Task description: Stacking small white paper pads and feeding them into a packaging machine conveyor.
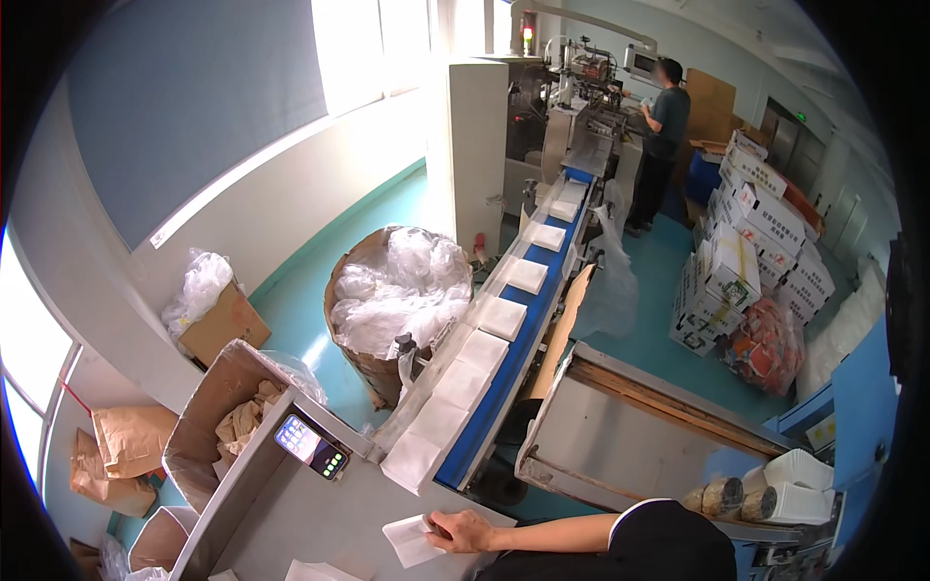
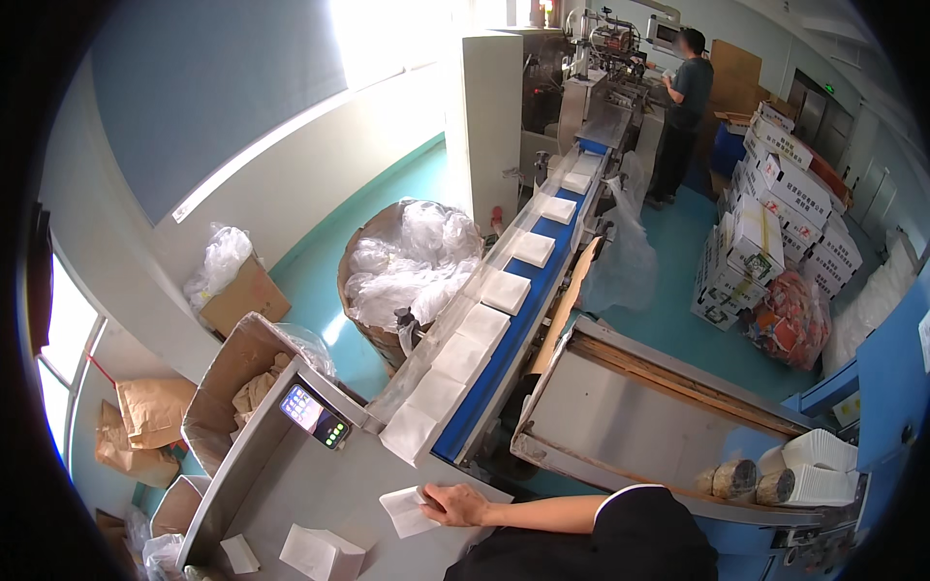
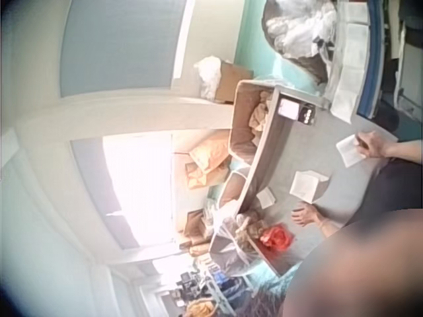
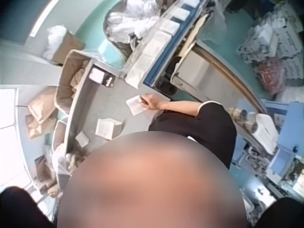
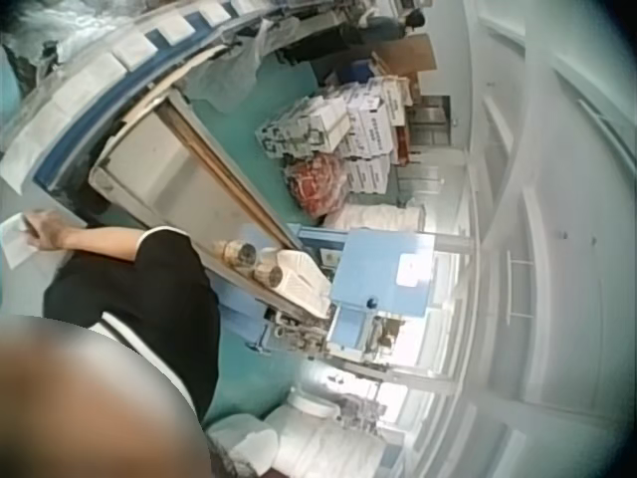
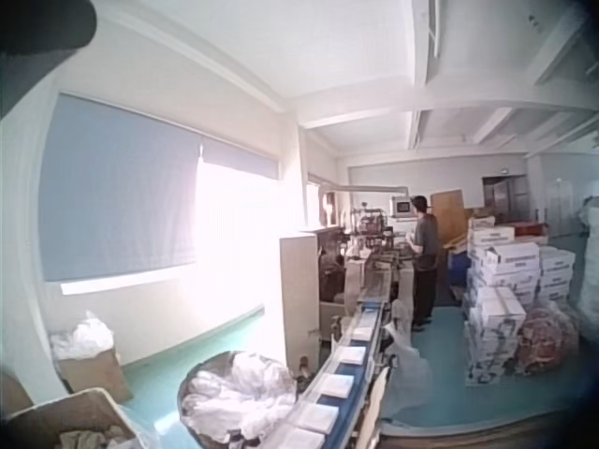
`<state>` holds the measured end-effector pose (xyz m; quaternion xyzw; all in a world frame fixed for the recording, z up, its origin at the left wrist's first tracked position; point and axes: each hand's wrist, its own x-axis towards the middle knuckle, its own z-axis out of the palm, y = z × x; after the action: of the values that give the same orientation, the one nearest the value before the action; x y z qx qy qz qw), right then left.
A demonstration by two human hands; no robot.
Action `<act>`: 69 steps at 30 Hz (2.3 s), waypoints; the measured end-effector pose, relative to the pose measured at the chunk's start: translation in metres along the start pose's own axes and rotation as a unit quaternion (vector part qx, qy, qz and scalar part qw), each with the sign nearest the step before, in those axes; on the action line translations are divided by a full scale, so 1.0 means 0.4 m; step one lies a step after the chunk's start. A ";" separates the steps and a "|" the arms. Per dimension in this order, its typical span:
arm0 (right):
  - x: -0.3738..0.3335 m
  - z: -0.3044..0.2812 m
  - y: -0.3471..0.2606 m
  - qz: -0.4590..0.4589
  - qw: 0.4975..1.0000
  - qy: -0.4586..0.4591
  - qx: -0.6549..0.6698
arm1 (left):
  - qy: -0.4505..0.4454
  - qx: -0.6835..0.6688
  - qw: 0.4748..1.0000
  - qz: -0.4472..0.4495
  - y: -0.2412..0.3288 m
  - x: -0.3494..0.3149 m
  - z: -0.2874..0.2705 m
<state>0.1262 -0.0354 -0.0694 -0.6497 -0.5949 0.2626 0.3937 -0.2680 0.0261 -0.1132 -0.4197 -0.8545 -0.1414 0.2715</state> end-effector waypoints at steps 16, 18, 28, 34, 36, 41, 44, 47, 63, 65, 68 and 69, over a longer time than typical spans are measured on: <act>0.000 -0.004 -0.004 0.011 1.000 -0.007 0.003 | -0.022 -0.006 1.000 -0.002 0.004 0.002 -0.012; 0.000 -0.002 -0.002 0.009 1.000 -0.002 0.004 | -0.024 -0.008 1.000 -0.002 0.008 0.004 -0.014; 0.004 -0.002 -0.002 0.004 1.000 0.003 0.001 | -0.033 -0.014 0.999 -0.006 0.008 0.001 -0.002; -0.001 -0.005 -0.006 0.002 1.000 0.005 0.000 | -0.040 -0.019 0.999 -0.006 -0.001 -0.002 0.006; -0.006 0.000 -0.004 0.006 1.000 0.002 0.003 | -0.043 -0.019 0.999 -0.007 -0.007 -0.003 0.007; 0.004 0.014 0.014 0.044 0.999 -0.009 0.011 | -0.058 0.030 0.997 -0.031 -0.006 0.002 -0.006; 0.053 -0.025 -0.004 0.246 0.945 -0.047 0.212 | -0.070 0.052 0.996 -0.036 -0.020 -0.002 0.011; 0.090 -0.054 0.028 0.358 0.855 0.030 0.374 | -0.089 -0.049 0.993 -0.058 -0.019 0.004 0.009; 0.139 -0.075 0.061 0.387 0.807 0.089 0.437 | -0.550 -0.515 0.620 -0.220 0.211 0.081 -0.302; 0.136 -0.084 0.040 0.414 0.802 0.046 0.427 | -0.518 -0.511 0.637 -0.254 0.209 0.099 -0.343; 0.093 -0.065 0.043 0.405 0.827 -0.008 0.389 | -0.583 -0.473 0.626 -0.210 0.178 0.113 -0.280; 0.071 -0.045 0.044 0.376 0.851 -0.018 0.367 | -0.585 -0.475 0.626 -0.202 0.159 0.120 -0.242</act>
<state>0.1551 -0.0108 -0.0706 -0.6267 -0.1726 0.6015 0.4643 -0.2082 0.0502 -0.0056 -0.3014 -0.7113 -0.3038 -0.5576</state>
